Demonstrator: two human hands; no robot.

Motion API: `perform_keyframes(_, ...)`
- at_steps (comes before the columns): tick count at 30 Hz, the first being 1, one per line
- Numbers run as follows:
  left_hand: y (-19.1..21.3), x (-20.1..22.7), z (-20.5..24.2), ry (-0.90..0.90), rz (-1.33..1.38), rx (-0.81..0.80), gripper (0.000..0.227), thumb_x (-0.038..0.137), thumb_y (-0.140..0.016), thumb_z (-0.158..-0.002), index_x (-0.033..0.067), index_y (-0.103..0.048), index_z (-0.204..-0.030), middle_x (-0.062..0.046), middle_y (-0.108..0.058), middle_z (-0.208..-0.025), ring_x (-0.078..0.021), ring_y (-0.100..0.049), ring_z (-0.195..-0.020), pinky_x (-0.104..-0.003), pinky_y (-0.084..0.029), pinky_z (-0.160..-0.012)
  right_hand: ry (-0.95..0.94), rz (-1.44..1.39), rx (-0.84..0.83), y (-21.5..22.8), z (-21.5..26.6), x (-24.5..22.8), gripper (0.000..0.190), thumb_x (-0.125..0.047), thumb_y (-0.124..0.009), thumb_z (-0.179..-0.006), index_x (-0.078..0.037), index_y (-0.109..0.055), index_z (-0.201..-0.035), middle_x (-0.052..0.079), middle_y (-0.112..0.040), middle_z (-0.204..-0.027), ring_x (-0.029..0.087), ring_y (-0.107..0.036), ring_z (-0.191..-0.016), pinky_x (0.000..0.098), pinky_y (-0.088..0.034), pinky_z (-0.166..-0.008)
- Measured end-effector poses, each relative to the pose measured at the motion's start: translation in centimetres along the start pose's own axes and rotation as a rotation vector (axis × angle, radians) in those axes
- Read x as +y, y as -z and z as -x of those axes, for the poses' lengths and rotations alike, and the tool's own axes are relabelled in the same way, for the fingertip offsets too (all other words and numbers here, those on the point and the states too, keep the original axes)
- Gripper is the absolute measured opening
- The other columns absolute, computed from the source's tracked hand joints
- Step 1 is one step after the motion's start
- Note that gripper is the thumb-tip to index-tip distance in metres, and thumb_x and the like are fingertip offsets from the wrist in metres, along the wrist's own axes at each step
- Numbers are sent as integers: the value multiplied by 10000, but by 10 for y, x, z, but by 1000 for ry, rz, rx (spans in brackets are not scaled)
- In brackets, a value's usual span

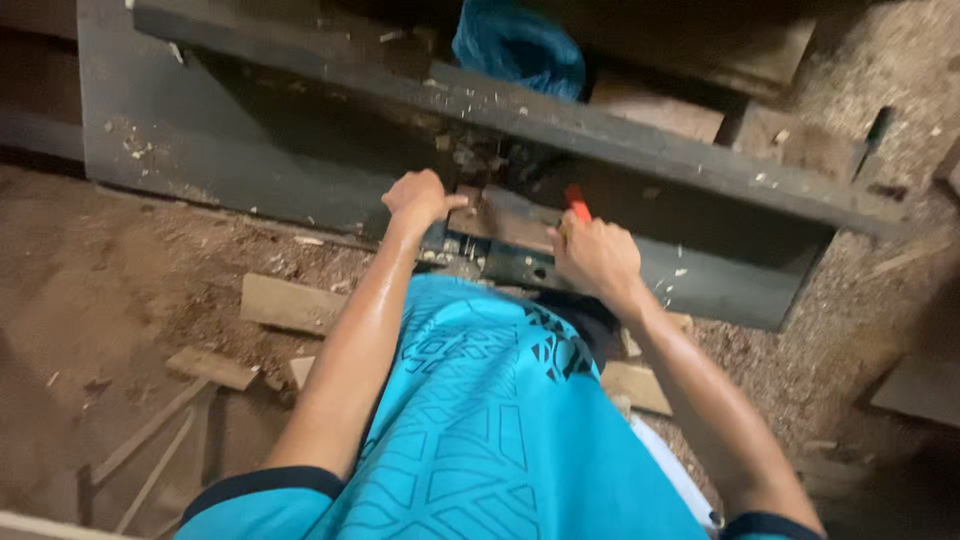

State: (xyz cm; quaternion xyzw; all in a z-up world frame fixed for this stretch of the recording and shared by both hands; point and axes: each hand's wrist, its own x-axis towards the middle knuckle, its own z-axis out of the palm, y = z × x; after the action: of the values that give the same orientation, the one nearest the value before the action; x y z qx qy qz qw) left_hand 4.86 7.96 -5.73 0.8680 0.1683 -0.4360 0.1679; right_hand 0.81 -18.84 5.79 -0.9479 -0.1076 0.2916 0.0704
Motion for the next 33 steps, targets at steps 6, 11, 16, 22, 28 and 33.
perform_keyframes(6, -2, -7, -1, 13, -6, -28, 703, 692, -790, -748, 80, -766, -1093, -175, -730, -1189, -377, -689, -1121, -523, -536, -920, -13, 49, 2, 11, 12, -14, 390, -467, -602, -965, -84, -671, -935, 229, -701, -746, 444, -705, -708, 549, -566, -626)
perform_keyframes(11, -3, -9, -4, -6, -7, -13, 676, 701, -769, -753, 101, -781, -1064, -162, -726, -1176, -381, -674, -1133, -568, -477, -980, -17, 104, -24, 11, 2, -13, 318, -404, -622, -930, -96, -697, -918, 228, -711, -766, 419, -721, -707, 530, -575, -623)
perform_keyframes(16, -4, -1, 2, -5, -10, -29, 663, 686, -763, -784, 78, -785, -1047, -166, -741, -1157, -368, -692, -1123, -567, -487, -981, 5, 135, 57, 8, 14, -9, 266, -345, -613, -930, -94, -701, -925, 217, -719, -794, 409, -723, -712, 516, -579, -614)
perform_keyframes(22, -5, -8, 6, 10, 23, 35, 641, 671, -774, -767, 93, -786, -1042, -167, -735, -1145, -380, -679, -1105, -569, -475, -982, -36, 52, -7, 11, 13, -17, 377, -438, -629, -968, -75, -696, -891, 216, -716, -751, 407, -724, -709, 523, -577, -615)
perform_keyframes(28, -7, -9, 0, -8, 0, 53, 644, 666, -774, -788, 63, -777, -1014, -179, -736, -1122, -389, -685, -1075, -587, -472, -947, -25, 27, 8, -4, 17, -19, 304, -376, -654, -903, -75, -664, -942, 201, -716, -744, 426, -705, -695, 546, -556, -575)
perform_keyframes(33, -11, -7, 0, 26, -23, -3, 626, 663, -750, -811, 59, -792, -969, -163, -766, -1076, -373, -711, -1055, -559, -486, -938, 53, 94, 83, -18, 19, -13, 252, -291, -613, -930, -53, -641, -1008, 201, -722, -823, 428, -721, -717, 539, -571, -578)
